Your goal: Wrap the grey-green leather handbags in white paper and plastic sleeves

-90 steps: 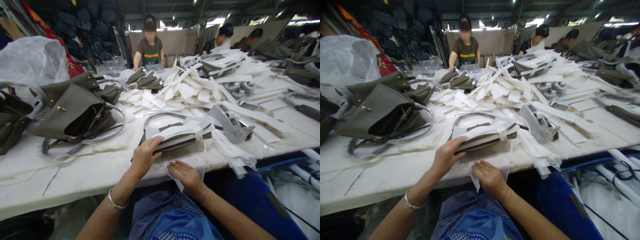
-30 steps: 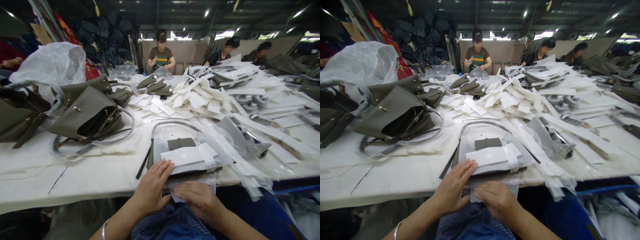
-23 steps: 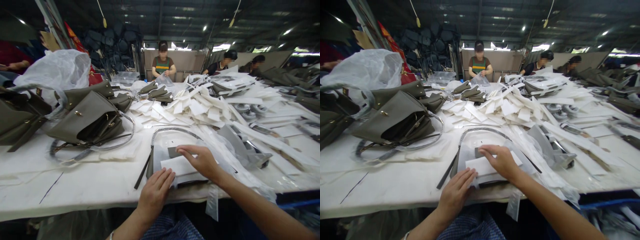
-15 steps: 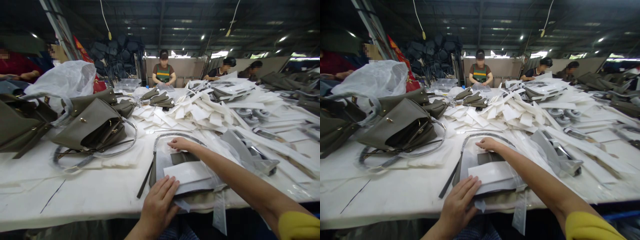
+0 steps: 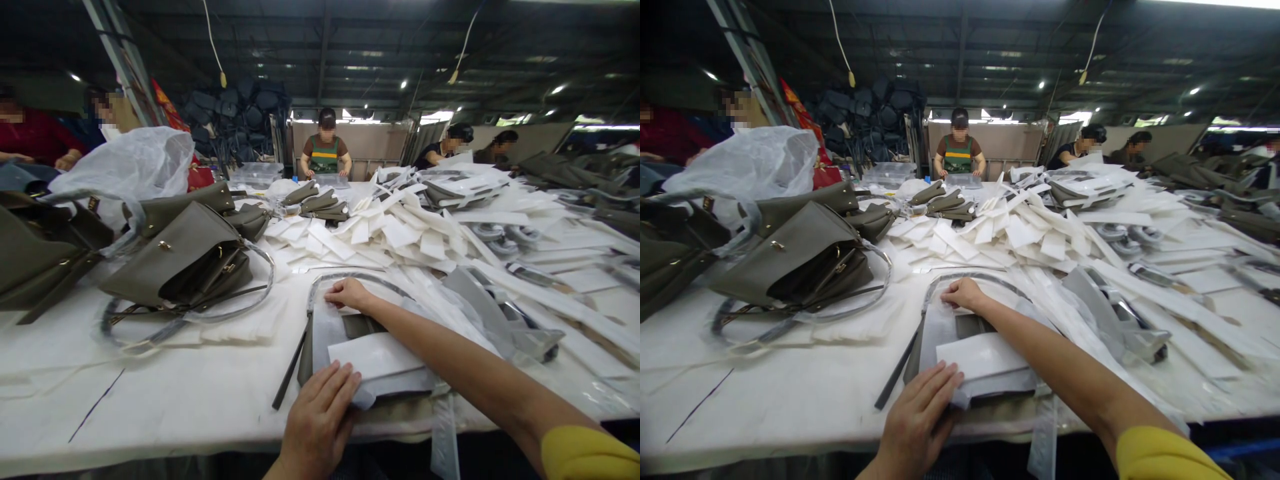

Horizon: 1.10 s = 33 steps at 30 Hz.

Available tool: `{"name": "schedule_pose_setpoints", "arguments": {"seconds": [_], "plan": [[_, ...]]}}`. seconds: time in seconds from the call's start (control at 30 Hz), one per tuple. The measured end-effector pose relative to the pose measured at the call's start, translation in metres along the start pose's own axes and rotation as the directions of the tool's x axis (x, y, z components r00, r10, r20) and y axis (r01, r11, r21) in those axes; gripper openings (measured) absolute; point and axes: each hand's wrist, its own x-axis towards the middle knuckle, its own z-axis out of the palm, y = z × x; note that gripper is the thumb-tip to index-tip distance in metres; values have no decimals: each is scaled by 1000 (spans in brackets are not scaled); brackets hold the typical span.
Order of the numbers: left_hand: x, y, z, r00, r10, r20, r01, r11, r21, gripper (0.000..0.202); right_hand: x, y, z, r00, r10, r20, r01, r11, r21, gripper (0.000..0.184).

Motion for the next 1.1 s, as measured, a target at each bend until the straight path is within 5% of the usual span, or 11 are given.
{"name": "schedule_pose_setpoints", "arguments": {"seconds": [0.4, 0.7, 0.93, 1.1], "plan": [[-2, 3, -1, 996, -49, 80, 55, 996, -69, 54, -71, -23, -6, 979, -191, 76, 167, 956, 243, 41], [6, 4, -12, 988, -90, 126, 109, 982, -154, 52, -154, 4, 6, 901, -432, 33, 432, 891, -137, 13], [6, 5, -13, 986, -120, 118, 144, 963, -227, 41, -193, 22, 14, 797, -602, 58, 583, 739, -337, 47], [4, 6, -14, 981, -186, 51, 193, 939, -286, 38, -200, 39, 21, 684, -726, 78, 664, 574, -478, 44]]}}
